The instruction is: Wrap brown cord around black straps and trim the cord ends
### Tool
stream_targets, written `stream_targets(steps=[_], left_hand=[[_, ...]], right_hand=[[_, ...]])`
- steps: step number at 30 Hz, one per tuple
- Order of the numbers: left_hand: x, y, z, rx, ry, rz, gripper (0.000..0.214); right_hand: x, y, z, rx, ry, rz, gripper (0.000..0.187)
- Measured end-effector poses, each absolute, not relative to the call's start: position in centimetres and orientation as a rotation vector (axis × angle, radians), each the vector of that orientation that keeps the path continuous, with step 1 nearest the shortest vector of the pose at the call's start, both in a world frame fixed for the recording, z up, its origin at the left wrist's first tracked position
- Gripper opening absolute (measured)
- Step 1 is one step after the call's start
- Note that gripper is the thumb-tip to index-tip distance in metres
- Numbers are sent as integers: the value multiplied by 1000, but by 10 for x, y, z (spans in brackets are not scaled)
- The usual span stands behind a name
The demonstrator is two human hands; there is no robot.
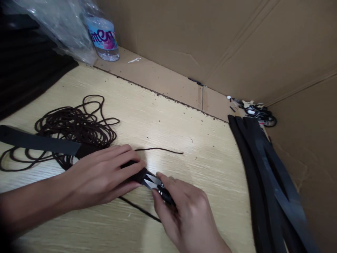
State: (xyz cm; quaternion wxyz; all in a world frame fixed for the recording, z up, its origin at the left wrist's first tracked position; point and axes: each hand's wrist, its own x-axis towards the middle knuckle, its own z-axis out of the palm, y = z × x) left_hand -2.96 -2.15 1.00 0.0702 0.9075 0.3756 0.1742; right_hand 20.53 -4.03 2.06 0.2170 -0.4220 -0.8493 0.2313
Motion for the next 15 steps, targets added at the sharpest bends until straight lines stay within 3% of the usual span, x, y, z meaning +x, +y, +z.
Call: stream_targets(steps=[15], left_hand=[[-30, -21, 12, 2709, 1126, 525, 18]], right_hand=[[205, -40, 23, -1158, -2358, 649, 28]])
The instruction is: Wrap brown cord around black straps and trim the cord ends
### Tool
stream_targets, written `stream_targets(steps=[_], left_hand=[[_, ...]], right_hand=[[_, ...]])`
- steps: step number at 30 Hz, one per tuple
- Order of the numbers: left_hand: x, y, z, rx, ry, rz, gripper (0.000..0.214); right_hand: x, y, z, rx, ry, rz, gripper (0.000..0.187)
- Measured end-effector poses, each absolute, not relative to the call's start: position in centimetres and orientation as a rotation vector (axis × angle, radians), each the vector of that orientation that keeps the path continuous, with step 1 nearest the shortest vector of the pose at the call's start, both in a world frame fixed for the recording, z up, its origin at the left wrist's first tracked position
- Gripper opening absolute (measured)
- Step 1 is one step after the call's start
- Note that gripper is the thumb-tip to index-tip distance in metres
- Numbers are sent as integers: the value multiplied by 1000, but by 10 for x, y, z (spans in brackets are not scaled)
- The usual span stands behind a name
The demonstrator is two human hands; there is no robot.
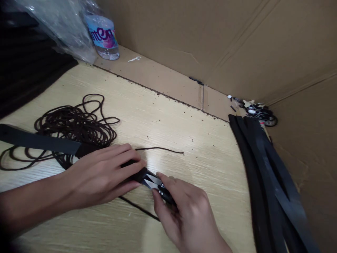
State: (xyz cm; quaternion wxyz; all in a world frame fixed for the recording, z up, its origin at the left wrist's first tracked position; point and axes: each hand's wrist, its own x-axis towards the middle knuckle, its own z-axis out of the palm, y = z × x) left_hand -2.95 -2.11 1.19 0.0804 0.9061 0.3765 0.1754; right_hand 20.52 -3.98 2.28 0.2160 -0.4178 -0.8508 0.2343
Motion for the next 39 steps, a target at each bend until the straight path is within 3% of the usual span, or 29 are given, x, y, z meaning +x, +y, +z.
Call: stream_targets(steps=[39], left_hand=[[-28, -22, 12, 2691, 1122, 542, 18]], right_hand=[[199, -43, 25, -1170, -2369, 613, 26]])
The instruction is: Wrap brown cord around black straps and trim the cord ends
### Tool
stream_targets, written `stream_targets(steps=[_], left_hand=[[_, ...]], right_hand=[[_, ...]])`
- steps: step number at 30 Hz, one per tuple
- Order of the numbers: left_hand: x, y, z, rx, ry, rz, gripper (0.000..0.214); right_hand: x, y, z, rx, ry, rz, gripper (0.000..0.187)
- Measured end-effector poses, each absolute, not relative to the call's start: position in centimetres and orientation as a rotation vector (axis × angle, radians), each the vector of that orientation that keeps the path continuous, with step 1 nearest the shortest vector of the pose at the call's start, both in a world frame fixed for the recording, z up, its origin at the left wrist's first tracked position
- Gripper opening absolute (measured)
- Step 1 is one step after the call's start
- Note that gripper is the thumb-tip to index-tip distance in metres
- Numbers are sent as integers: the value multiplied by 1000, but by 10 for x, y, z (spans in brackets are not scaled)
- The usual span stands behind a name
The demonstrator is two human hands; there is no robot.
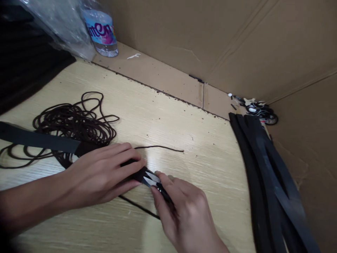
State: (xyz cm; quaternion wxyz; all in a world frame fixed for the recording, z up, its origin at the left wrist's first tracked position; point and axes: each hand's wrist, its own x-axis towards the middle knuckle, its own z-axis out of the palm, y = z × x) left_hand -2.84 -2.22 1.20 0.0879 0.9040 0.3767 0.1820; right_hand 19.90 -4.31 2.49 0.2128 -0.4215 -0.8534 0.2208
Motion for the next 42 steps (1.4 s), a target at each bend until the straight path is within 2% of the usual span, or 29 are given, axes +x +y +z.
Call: stream_targets(steps=[8, 18, 25, 32, 42], left_hand=[[-28, -23, 11, 2637, 1126, 543, 17], [-27, -23, 14, 2625, 1135, 549, 16], [-26, -23, 9, 2662, 1113, 583, 15], [-27, -24, 11, 2682, 1113, 565, 15], [-27, -23, 11, 2684, 1106, 564, 17]], right_hand=[[198, -36, 23, -1150, -2399, 642, 21], [204, -23, 16, -1047, -2457, 687, 30], [199, -17, 16, -952, -2403, 840, 23], [201, -23, 15, -992, -2418, 805, 32], [211, -21, 21, -1000, -2430, 809, 32]])
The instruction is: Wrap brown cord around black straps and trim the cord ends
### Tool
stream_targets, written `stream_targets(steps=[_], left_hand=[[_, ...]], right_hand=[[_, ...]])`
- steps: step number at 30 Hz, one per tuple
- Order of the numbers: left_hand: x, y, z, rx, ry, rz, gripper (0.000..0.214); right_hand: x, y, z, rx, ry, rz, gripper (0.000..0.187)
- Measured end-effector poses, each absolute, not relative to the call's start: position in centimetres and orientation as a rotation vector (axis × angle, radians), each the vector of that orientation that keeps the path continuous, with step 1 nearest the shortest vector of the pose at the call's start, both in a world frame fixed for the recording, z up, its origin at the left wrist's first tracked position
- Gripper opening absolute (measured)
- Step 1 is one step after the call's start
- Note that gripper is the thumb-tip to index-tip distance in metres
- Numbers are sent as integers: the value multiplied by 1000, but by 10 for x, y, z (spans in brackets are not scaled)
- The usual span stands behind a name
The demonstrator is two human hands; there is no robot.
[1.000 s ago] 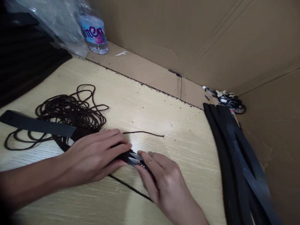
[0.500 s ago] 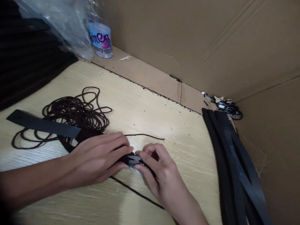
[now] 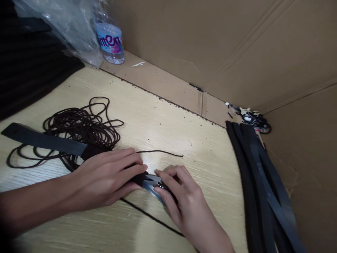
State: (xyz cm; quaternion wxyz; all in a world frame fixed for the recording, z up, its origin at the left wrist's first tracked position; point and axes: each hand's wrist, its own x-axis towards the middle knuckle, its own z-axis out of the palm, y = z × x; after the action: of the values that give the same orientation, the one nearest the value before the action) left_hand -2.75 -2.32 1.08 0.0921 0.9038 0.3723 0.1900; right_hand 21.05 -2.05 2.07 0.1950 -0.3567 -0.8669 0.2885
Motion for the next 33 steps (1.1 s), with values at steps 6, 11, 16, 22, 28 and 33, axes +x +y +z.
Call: stream_targets(steps=[6, 11, 16, 22, 28, 33], left_hand=[[-27, -24, 11, 2673, 1117, 567, 17], [-26, -25, 8, 2590, 1162, 617, 18], [-25, -26, 8, 2571, 1163, 655, 25], [-25, -27, 12, 2591, 1188, 549, 25], [-23, -26, 13, 2604, 1147, 571, 25], [-23, -25, 14, 2647, 1136, 573, 24]], right_hand=[[205, -24, 18, -1027, -2406, 773, 33], [201, -24, 15, -1029, -2404, 830, 32], [203, -9, 16, -943, -2464, 917, 28], [199, 9, 26, -829, -2572, 978, 21], [198, 6, 25, -860, -2603, 922, 24], [208, -5, 22, -992, -2662, 760, 34]])
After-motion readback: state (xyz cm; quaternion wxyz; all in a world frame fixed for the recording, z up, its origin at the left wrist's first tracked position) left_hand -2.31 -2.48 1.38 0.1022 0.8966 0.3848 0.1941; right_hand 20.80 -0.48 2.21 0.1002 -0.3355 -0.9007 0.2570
